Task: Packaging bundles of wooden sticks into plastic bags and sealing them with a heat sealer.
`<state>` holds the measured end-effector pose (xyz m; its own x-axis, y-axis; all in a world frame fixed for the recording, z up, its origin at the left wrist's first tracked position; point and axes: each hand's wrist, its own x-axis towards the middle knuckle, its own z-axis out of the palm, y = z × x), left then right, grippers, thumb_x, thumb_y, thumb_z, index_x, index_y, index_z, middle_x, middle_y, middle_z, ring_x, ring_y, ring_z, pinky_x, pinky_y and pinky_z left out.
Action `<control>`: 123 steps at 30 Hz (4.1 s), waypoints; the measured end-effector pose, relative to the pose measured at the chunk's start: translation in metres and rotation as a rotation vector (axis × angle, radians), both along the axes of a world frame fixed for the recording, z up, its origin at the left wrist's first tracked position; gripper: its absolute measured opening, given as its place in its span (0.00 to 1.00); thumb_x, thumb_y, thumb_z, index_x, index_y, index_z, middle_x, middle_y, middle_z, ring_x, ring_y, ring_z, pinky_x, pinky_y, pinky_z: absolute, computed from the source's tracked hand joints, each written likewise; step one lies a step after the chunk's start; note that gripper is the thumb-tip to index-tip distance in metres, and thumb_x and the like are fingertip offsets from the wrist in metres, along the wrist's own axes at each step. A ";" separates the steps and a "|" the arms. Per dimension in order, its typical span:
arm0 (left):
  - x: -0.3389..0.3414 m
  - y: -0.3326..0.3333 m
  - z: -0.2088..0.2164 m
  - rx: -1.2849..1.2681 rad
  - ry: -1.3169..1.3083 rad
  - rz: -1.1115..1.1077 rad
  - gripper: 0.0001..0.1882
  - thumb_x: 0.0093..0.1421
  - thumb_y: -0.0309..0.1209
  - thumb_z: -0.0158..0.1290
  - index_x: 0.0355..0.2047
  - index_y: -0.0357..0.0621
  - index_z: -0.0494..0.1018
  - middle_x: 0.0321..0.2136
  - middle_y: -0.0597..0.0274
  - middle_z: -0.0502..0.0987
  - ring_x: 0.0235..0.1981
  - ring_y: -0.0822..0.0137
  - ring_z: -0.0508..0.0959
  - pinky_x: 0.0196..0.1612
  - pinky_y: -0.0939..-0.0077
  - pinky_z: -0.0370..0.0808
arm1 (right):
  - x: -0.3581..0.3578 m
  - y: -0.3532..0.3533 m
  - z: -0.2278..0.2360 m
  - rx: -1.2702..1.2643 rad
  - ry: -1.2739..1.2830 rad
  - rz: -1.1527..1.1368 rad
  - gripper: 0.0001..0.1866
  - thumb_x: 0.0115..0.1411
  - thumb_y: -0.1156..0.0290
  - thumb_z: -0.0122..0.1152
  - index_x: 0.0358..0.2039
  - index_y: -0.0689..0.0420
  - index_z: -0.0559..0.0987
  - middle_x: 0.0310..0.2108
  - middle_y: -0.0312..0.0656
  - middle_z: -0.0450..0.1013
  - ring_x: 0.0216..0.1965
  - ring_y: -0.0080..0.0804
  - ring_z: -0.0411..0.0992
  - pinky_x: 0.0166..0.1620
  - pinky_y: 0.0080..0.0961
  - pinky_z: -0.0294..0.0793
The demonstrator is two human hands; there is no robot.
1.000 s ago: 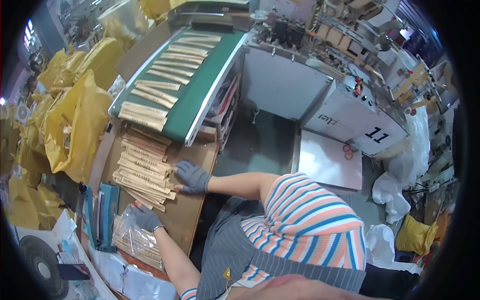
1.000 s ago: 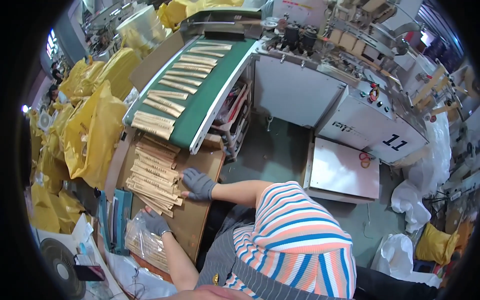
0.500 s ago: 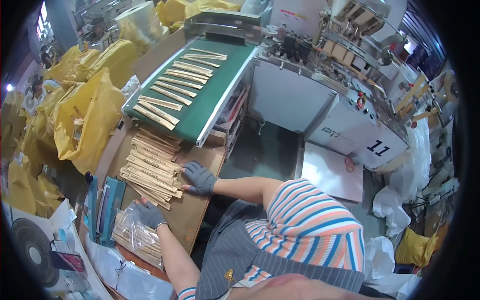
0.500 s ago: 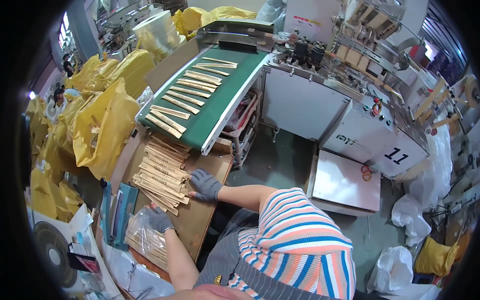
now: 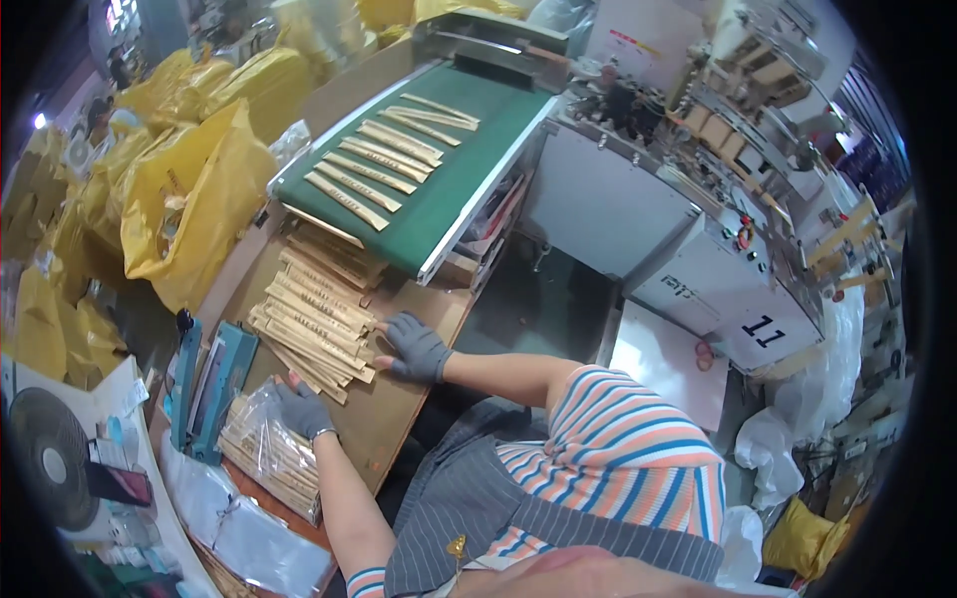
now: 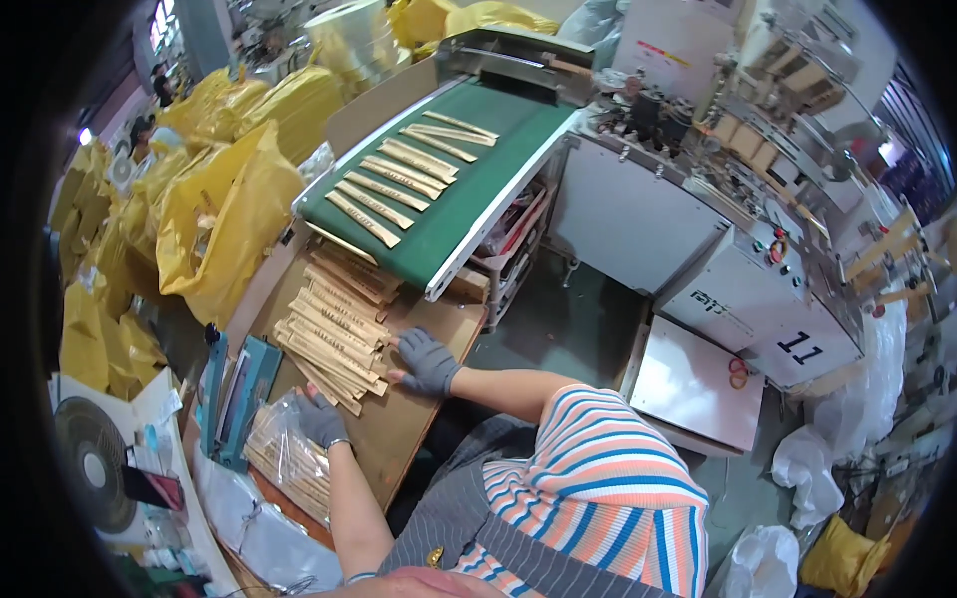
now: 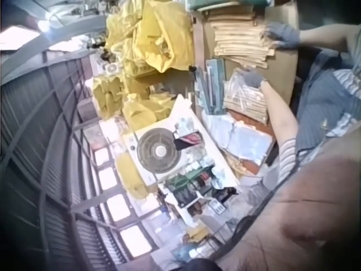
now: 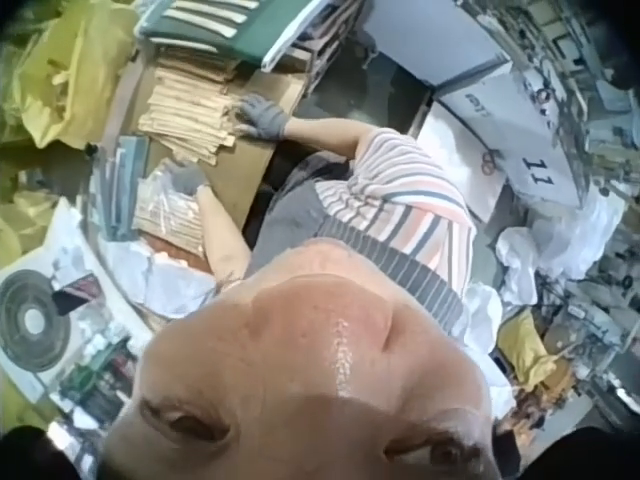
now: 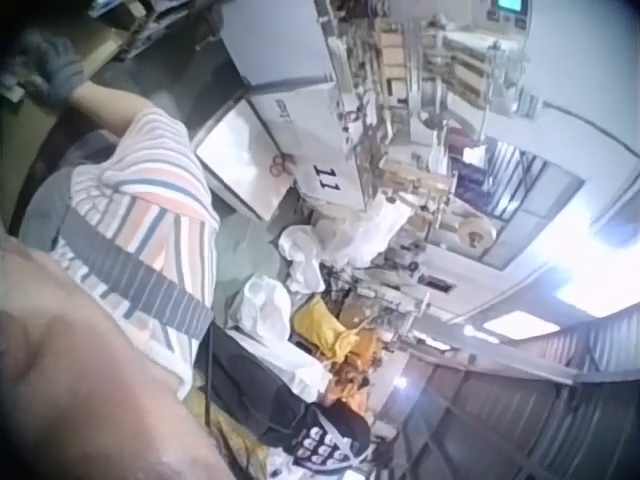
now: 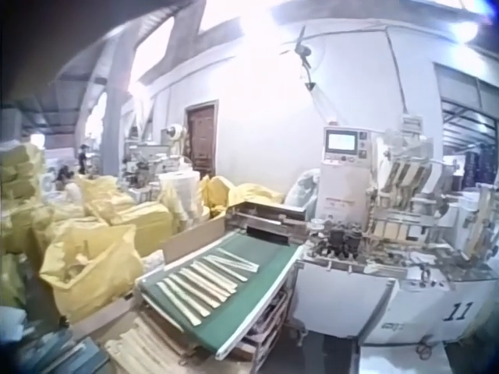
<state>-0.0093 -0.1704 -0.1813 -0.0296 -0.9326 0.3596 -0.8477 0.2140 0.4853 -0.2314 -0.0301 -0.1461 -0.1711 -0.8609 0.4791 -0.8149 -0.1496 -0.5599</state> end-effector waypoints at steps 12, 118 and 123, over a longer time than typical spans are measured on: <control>0.001 0.001 0.027 0.091 0.012 -0.012 0.27 0.62 0.49 0.43 0.54 0.43 0.65 0.47 0.44 0.72 0.44 0.44 0.74 0.45 0.58 0.71 | -0.221 -0.174 0.121 -0.097 0.292 -0.505 0.31 0.53 0.51 0.59 0.49 0.62 0.71 0.48 0.58 0.68 0.51 0.55 0.65 0.54 0.40 0.64; 0.026 0.051 0.283 0.320 0.426 -0.578 0.14 0.55 0.31 0.46 0.31 0.30 0.76 0.16 0.57 0.77 0.17 0.76 0.76 0.23 0.82 0.73 | -0.030 -0.086 0.257 0.299 -0.180 0.449 0.07 0.56 0.69 0.56 0.34 0.57 0.73 0.23 0.31 0.69 0.22 0.18 0.66 0.25 0.18 0.66; 0.040 0.091 0.336 0.318 0.502 -0.674 0.14 0.55 0.29 0.49 0.37 0.31 0.75 0.21 0.58 0.77 0.20 0.77 0.75 0.27 0.83 0.73 | 0.034 -0.078 0.259 -0.233 0.470 0.730 0.14 0.60 0.60 0.56 0.29 0.60 0.72 0.22 0.40 0.70 0.25 0.20 0.67 0.27 0.21 0.66</control>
<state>0.0308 -0.0795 0.1551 -0.5153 -0.8320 0.2056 -0.2627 0.3817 0.8862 -0.1973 -0.1086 0.1126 0.6382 -0.5506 0.5381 -0.6100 -0.7881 -0.0829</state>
